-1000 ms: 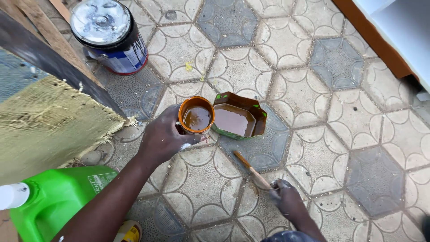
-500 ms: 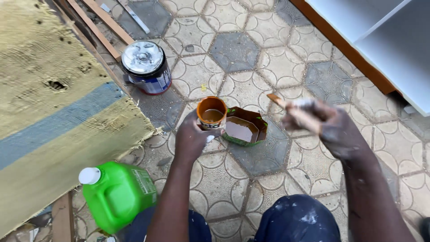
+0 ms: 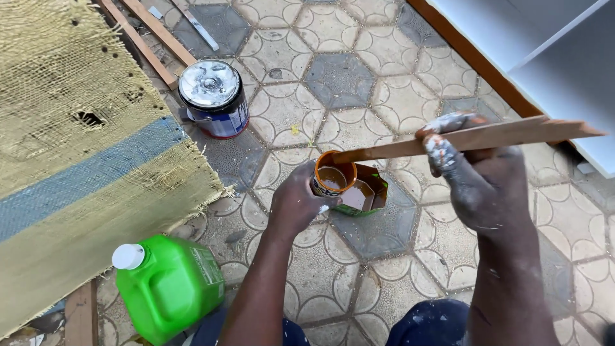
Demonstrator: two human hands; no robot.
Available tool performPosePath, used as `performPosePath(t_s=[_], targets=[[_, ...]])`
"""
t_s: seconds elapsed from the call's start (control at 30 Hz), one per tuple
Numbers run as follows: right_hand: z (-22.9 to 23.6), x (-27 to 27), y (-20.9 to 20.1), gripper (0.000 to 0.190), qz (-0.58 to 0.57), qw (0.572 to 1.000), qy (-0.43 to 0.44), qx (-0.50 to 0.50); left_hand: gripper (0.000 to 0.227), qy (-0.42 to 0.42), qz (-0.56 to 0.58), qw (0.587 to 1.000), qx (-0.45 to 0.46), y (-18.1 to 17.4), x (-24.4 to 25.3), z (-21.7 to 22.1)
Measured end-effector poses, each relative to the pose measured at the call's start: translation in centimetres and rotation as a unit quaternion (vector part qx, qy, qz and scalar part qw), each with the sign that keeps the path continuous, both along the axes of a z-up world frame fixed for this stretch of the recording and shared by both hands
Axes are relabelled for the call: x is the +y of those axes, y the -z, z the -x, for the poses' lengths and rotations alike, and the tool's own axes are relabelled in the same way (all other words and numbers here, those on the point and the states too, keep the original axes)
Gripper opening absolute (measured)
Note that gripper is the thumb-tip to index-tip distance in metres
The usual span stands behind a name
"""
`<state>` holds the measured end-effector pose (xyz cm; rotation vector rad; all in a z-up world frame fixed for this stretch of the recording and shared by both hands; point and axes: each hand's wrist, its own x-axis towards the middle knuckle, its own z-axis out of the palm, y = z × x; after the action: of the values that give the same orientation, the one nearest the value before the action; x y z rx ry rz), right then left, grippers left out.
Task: Mixing wood stain in a container and pouring it into a smaller cup for use.
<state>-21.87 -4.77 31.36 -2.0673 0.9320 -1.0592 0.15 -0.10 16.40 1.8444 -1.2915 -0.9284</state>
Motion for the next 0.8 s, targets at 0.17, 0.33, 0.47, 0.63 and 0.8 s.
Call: performPosePath(t_s=[0.17, 0.33, 0.47, 0.63, 0.8], targets=[[-2.1, -0.7, 1.9, 0.028, -0.131, 0.975, 0.004, 0.177, 0.094, 0.012, -0.029, 0.999, -0.016, 0.7, -0.4, 0.1], [-3.6, -1.4, 4.5, 0.022, -0.232, 0.949, 0.006, 0.214, 0.088, 0.020, -0.019, 1.000, -0.010, 1.0, -0.1, 0.2], [-2.7, -2.1, 5.6, 0.034, -0.137, 0.958, 0.032, 0.250, 0.080, 0.027, 0.008, 1.000, -0.002, 0.3, 0.1, 0.1], [-3.0, -1.2, 4.4, 0.032, -0.025, 0.987, -0.112, 0.110, 0.077, 0.067, -0.035, 0.997, 0.036, -1.9, 0.9, -0.4], [-2.7, -1.2, 3.5, 0.024, 0.029, 0.991, -0.060, 0.115, 0.075, 0.084, -0.010, 0.996, 0.019, -1.6, 1.0, -0.3]])
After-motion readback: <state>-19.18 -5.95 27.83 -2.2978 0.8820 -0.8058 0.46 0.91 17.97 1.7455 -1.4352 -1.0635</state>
